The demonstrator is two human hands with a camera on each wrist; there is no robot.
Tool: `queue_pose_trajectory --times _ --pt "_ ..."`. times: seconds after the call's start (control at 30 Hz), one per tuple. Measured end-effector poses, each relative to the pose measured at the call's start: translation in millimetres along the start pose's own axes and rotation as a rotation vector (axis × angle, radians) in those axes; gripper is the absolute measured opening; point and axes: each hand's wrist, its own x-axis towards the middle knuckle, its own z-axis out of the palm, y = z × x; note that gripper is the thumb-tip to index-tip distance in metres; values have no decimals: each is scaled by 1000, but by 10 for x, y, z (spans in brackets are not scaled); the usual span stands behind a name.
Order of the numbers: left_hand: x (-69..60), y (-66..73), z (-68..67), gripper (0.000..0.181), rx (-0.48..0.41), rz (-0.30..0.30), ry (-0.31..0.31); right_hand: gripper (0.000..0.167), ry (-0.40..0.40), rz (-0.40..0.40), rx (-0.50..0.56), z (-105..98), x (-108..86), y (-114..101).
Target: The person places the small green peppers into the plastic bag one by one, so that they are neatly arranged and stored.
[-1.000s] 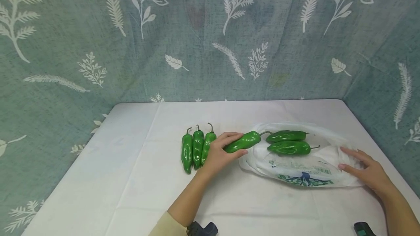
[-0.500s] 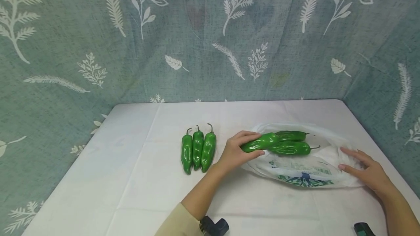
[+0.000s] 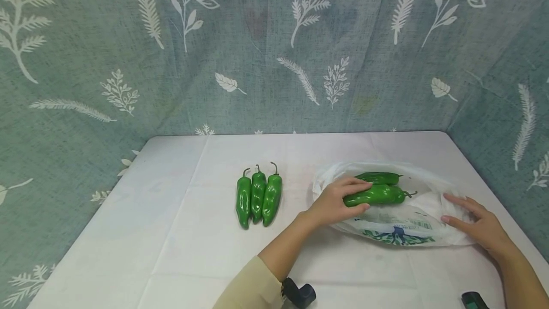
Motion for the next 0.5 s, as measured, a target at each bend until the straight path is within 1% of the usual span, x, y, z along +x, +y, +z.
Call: queue_pose_trajectory --times 0.2,0.27,0.5 --pt "96 25 120 45 26 40 -55 73 5 -1 -8 10 4 3" --pt "122 34 159 45 54 46 -79 73 6 4 -13 14 7 5" --pt "173 68 301 46 145 11 -190 74 8 4 -9 14 11 10"
